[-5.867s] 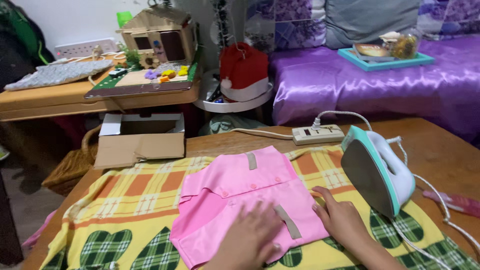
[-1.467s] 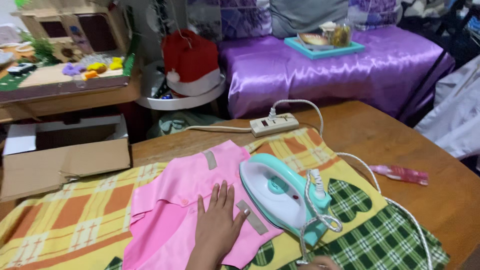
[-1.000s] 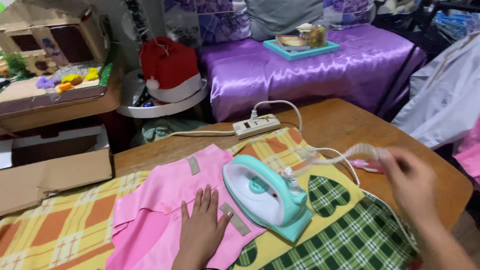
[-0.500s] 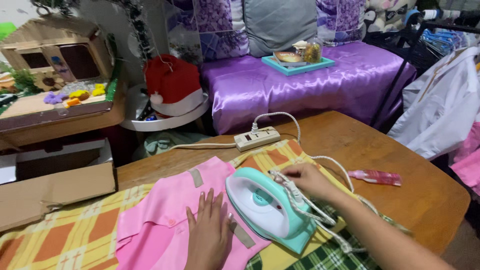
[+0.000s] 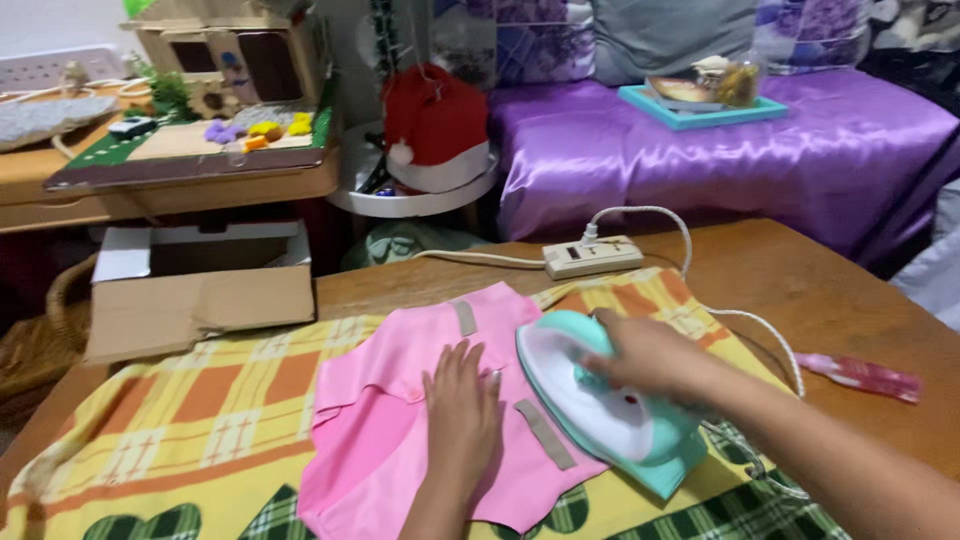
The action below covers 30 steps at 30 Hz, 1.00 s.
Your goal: The person irons a pink shirt on a table using a handheld iron. They smooth the fabric with one hand while moving the iron over the shirt with the other, then flip the shirt to iron the other side.
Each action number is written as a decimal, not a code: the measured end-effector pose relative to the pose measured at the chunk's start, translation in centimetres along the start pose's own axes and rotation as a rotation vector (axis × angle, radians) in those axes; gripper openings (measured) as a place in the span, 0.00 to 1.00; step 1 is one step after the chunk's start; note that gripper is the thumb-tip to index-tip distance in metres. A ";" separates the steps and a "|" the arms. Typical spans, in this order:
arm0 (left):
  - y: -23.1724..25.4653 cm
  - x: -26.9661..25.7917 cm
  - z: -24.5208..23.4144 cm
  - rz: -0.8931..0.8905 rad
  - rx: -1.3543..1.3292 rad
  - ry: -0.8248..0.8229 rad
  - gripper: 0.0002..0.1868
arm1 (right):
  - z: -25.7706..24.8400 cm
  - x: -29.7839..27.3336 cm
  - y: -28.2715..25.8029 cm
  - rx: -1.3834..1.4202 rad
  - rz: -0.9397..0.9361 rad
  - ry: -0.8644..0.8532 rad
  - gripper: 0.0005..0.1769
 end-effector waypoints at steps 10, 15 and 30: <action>2.4 -2.2 0.8 0.090 0.180 -0.441 0.56 | 0.2 -3.8 -0.8 0.026 0.214 -0.186 0.29; 1.6 -2.6 2.5 0.009 0.493 -0.640 0.65 | -0.3 -6.1 -1.9 -0.007 0.276 -0.235 0.33; 1.4 -2.3 2.8 -0.031 0.532 -0.639 0.69 | 0.3 -8.8 -2.7 -0.078 0.235 -0.213 0.40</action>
Point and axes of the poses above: each hand's wrist, its own x-axis towards the middle knuckle, its own z-axis out of the palm, y = z × x, the point moved 8 cm from there along x, towards the middle knuckle, and after that the axes turned 11 degrees about -z, right-handed, at the moved point
